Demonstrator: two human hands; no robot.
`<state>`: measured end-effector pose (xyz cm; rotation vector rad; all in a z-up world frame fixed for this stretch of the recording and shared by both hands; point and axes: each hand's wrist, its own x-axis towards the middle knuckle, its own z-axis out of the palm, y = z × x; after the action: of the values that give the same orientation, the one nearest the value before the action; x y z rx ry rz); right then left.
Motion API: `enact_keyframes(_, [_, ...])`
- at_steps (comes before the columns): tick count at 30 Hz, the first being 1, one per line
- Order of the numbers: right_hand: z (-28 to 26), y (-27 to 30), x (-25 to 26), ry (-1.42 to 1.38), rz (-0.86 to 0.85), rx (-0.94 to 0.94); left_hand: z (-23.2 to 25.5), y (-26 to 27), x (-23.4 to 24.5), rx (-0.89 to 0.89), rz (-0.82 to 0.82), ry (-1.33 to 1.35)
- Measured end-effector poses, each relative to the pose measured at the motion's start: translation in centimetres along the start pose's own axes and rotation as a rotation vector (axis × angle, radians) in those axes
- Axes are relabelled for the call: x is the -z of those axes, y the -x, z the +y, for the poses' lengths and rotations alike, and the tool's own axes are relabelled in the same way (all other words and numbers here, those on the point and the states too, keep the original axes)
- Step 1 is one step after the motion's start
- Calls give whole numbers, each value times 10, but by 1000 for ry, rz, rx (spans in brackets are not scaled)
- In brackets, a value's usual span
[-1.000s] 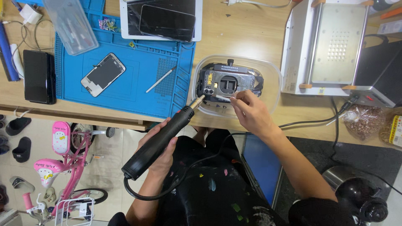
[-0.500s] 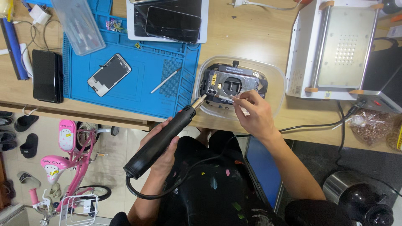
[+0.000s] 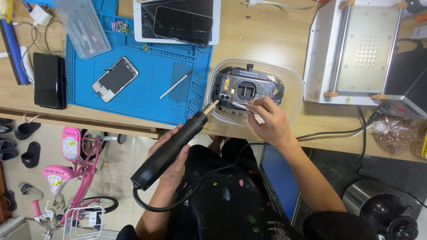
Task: The person uses a hot air gun to heat a component on a disassembled electronic device held in a plastic container, then uses a metal tool to scrape and adjust the area. The person works at a cluttered desk with various tools and electronic parts.
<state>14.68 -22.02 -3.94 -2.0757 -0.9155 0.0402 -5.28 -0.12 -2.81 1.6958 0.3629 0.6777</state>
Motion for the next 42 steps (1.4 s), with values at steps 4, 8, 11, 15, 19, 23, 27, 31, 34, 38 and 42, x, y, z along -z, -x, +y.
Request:
enact_keyframes(4, [0, 0, 0, -5, -4, 5, -4, 1, -1, 5, 8, 5])
enact_keyframes(8, [3, 3, -1, -35, -17, -5, -8, 1, 0, 1, -9, -10])
enact_keyframes(11, [6, 4, -4, -38, -39, -22, -6, 2, 0, 0, 8, 1])
enact_keyframes(15, [9, 6, -6, -40, -34, -52, -4, -2, -4, -35, 23, 21])
enact_keyframes(19, [3, 8, -11, -9, -16, -40, -1, -2, -4, -13, 7, 10])
enact_keyframes(23, [2, 6, -13, -47, 25, -9, -1, -4, -4, -9, 8, -6])
enact_keyframes(27, [2, 6, -12, -47, 24, -13, -2, -5, 0, 19, -10, 10])
enact_keyframes(31, [2, 7, -11, -43, 26, 26, -3, -7, -2, -13, -5, 0])
enact_keyframes(34, [1, 10, -12, -69, 25, 16, -5, -4, -3, -22, -3, -2])
enact_keyframes(38, [-2, 13, -15, -46, 20, 35, -5, -5, -4, -17, -6, 23])
enact_keyframes(42, [-3, 15, -18, -16, -40, 47, -3, -4, -1, -32, -17, -25])
